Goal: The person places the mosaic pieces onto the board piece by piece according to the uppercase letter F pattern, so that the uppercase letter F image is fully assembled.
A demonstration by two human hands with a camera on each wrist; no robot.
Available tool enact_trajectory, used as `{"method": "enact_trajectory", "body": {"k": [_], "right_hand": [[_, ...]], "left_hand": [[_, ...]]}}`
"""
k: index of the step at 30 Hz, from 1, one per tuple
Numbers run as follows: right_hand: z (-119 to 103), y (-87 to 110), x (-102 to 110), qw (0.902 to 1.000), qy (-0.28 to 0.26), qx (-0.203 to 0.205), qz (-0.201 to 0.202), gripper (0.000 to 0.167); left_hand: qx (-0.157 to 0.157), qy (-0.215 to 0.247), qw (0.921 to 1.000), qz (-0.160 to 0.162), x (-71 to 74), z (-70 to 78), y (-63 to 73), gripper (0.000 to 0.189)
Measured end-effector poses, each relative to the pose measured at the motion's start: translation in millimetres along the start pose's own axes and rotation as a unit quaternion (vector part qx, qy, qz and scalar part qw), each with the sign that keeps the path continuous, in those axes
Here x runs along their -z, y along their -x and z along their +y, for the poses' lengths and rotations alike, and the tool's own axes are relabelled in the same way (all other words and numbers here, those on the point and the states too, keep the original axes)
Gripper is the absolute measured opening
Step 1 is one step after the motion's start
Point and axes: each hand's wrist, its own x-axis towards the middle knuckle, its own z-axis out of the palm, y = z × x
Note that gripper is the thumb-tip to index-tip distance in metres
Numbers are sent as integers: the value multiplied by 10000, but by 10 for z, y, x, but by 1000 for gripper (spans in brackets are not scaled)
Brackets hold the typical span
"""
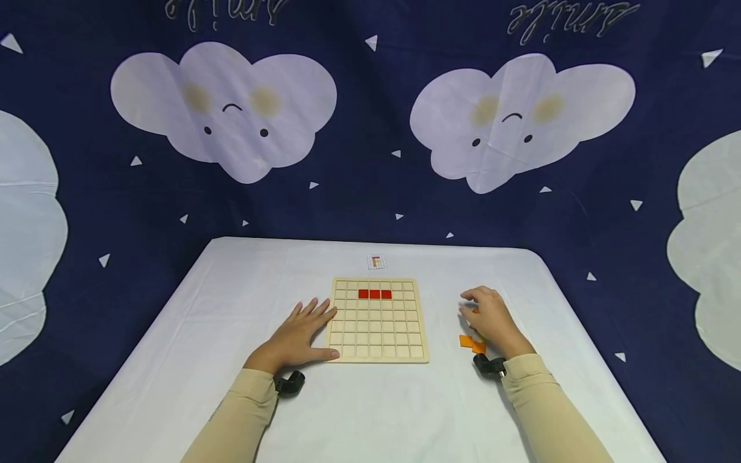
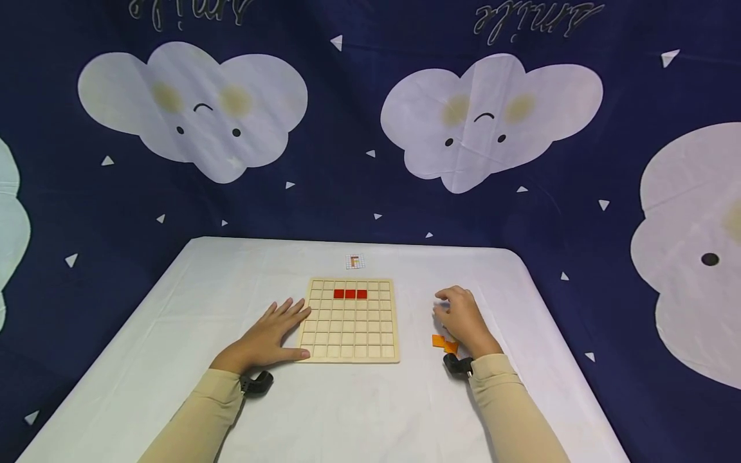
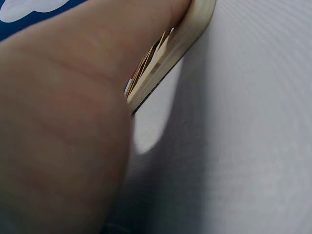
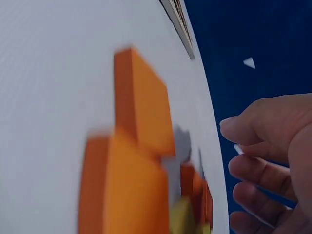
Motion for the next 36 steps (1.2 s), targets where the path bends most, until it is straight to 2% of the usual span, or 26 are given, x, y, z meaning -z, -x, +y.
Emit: {"method": "enact_trajectory", "body": {"k": [5, 11, 36], "right_hand": [[124, 126, 76, 9992, 167, -349, 40, 30], [198, 241, 132, 9985, 123, -504, 169, 24], [180, 224, 102, 9980, 181, -567, 233, 12]], "left_hand": [[-33, 41, 10000, 27, -2, -1, 2, 107], [-58, 6, 10000, 58, 13, -3, 8, 106], [-64, -6, 9999, 122, -13, -4, 6, 106]]}}
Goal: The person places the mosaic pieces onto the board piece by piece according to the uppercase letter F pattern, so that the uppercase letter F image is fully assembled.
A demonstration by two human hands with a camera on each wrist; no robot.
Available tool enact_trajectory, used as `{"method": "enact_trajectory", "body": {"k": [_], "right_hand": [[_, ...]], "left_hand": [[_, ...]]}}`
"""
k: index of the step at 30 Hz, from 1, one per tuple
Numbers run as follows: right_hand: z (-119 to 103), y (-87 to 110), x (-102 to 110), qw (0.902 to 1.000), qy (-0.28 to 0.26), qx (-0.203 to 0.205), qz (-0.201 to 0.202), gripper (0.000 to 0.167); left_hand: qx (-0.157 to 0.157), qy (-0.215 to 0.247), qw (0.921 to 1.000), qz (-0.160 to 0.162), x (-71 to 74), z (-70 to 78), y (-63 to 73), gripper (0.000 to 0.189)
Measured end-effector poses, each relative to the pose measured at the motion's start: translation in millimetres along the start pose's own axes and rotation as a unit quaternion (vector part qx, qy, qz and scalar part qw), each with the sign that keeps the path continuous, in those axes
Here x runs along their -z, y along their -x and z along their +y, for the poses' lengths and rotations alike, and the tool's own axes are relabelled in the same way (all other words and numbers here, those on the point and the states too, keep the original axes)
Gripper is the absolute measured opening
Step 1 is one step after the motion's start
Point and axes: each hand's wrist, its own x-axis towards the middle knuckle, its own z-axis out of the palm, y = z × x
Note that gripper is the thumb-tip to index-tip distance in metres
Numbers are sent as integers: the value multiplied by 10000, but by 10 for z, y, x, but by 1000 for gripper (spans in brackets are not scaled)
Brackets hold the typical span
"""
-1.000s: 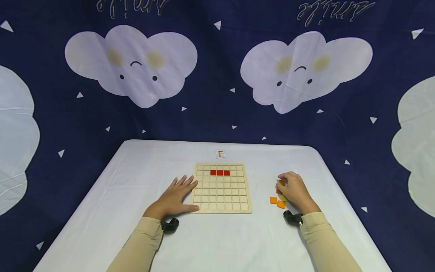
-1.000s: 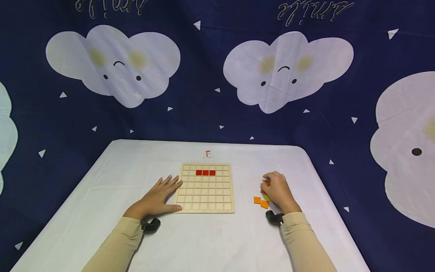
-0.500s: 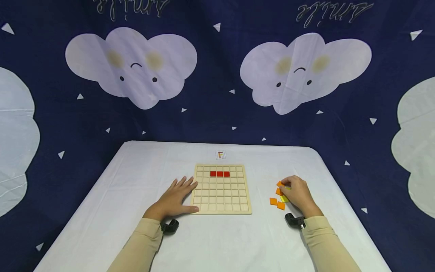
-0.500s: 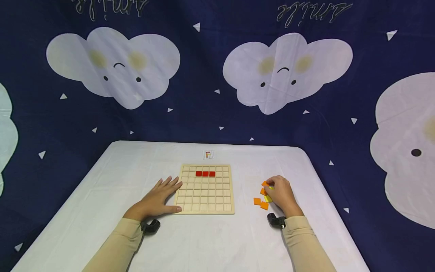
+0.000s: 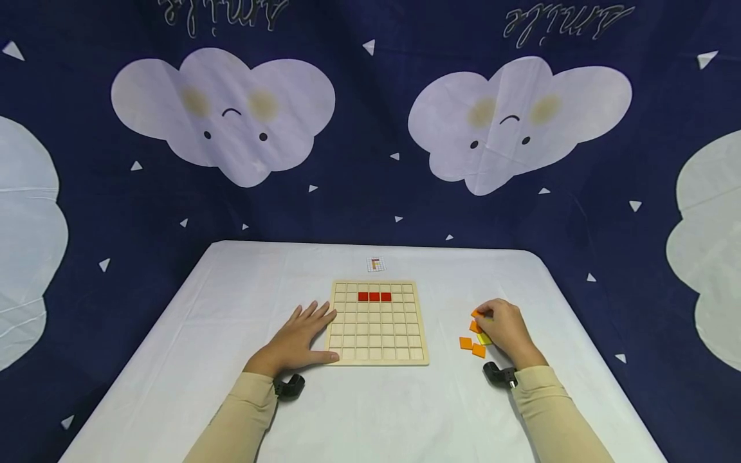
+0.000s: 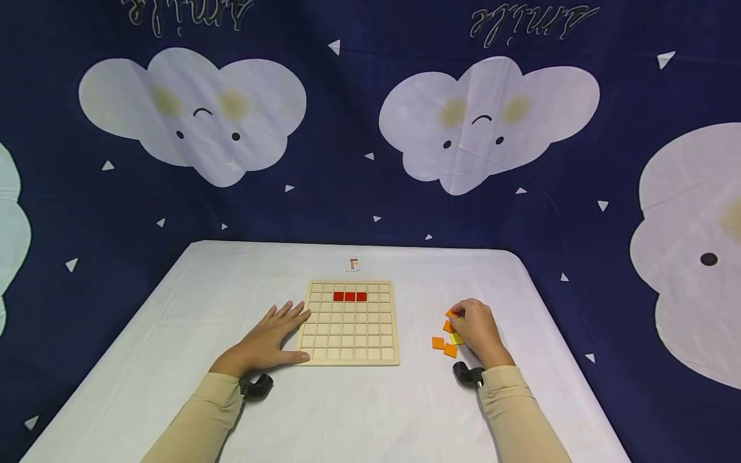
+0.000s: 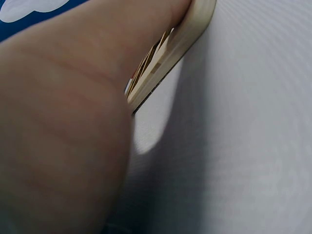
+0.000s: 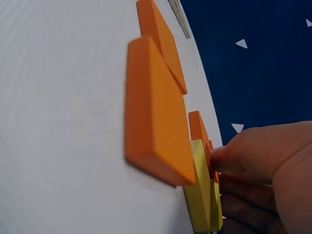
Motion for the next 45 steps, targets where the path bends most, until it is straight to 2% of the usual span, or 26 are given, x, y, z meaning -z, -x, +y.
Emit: {"method": "enact_trajectory", "body": {"k": [29, 36, 45], "right_hand": [[-97, -61, -80, 9998, -53, 68, 163, 12], [-194, -145, -129, 9997, -136, 188, 26, 13], [-427, -254, -236, 9986, -259, 468, -38, 15]], "left_hand": [[63, 5, 9999, -137, 25, 15, 10, 106], [23, 1, 9999, -107, 9, 6, 3, 105], [9, -13, 10000, -61, 3, -4, 4, 106]]}}
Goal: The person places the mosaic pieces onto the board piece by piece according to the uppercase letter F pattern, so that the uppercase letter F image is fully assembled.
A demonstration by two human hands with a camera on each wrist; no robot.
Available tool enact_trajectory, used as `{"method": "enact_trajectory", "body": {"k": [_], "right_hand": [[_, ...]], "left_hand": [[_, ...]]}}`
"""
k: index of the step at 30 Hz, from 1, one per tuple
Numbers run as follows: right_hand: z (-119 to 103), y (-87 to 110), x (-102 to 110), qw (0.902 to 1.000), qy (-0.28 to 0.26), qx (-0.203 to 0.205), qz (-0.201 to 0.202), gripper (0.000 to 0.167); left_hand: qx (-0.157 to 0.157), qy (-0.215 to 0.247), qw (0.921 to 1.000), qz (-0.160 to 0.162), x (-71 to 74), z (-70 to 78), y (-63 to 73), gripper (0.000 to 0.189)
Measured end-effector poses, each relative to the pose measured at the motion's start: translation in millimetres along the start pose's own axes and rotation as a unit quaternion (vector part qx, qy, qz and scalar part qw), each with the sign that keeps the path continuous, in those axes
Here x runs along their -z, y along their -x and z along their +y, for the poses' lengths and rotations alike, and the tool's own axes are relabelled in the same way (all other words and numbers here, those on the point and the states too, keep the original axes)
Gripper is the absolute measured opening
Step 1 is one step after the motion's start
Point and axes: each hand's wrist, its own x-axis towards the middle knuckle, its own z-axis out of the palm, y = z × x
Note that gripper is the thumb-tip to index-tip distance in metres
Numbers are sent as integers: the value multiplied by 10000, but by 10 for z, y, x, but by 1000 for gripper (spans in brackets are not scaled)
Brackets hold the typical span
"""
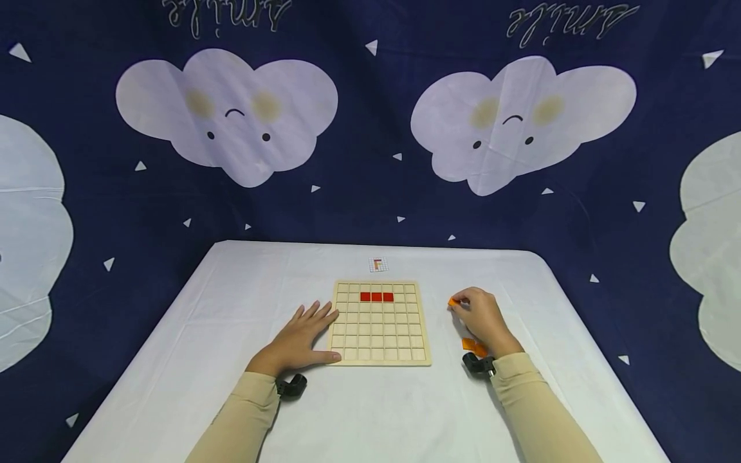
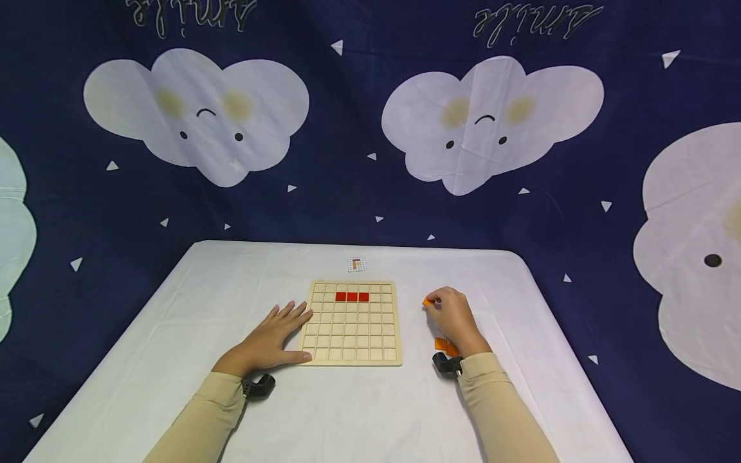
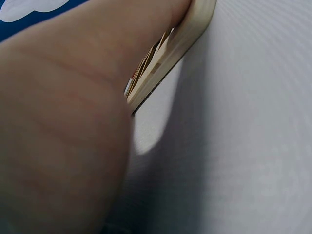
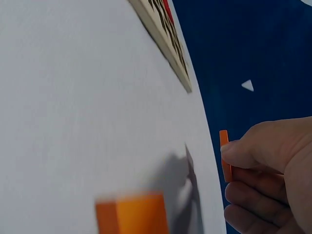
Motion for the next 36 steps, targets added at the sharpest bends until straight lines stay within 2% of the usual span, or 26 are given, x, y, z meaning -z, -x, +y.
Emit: {"method": "enact_trajectory", "body": {"k": [5, 18, 23, 36], "right_hand": [[-130, -61, -68, 9999, -75, -19, -121, 15], [-480, -282, -245, 9977, -310, 450, -408, 15], [-586, -305, -332, 9956, -395, 659, -544, 16], [-858, -343, -516, 9905, -626, 889, -846, 15]], "left_hand": [[50, -41, 9999, -77, 2, 7, -6, 106], [-19, 89, 10000, -2, 55, 63, 12, 104], [-43, 64, 10000, -8, 48, 58, 7, 103], [-9, 62, 10000, -43, 33, 34, 10, 104]]}}
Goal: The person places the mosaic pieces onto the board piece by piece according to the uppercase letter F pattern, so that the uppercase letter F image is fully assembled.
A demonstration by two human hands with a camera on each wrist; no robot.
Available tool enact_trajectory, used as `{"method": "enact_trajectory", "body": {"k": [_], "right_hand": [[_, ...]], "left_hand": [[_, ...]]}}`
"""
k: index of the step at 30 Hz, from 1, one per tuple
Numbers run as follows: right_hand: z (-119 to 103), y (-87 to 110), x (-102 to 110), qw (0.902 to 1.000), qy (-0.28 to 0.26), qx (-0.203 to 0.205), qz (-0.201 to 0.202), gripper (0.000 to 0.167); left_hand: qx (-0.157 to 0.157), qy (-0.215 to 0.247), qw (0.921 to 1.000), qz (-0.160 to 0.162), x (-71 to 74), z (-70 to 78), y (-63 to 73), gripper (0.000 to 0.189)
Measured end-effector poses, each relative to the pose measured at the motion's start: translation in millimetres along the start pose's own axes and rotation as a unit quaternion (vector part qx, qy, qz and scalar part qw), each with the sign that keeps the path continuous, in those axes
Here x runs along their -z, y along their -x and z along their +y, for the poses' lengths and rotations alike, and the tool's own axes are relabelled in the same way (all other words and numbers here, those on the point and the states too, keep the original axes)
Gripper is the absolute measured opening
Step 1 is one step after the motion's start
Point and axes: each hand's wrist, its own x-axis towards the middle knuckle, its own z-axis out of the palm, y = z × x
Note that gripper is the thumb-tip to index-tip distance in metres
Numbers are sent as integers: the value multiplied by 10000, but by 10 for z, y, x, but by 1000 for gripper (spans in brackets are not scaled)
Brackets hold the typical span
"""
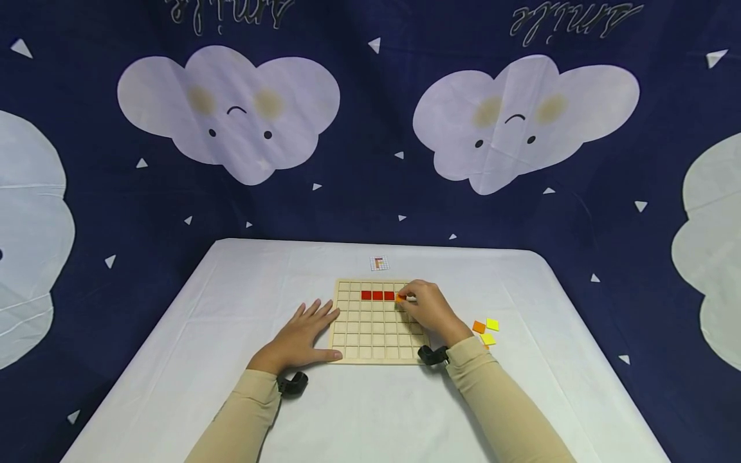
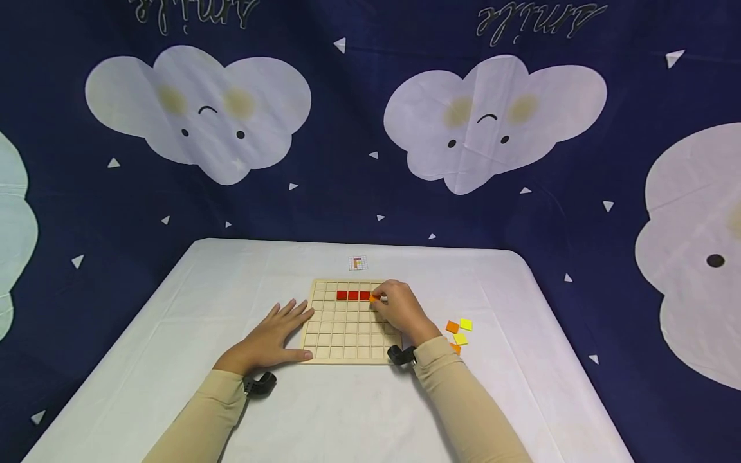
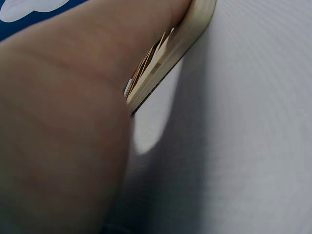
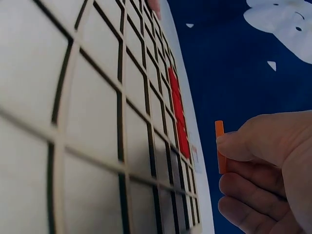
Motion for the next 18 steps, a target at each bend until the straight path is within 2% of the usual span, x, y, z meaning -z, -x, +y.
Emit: {"method": "enact_trajectory", "body": {"k": [18], "right_hand": [[-302, -164, -257, 9970, 154, 384, -657, 14]], "left_hand": [[9, -53, 10000, -31, -4, -9, -15, 104]]}}
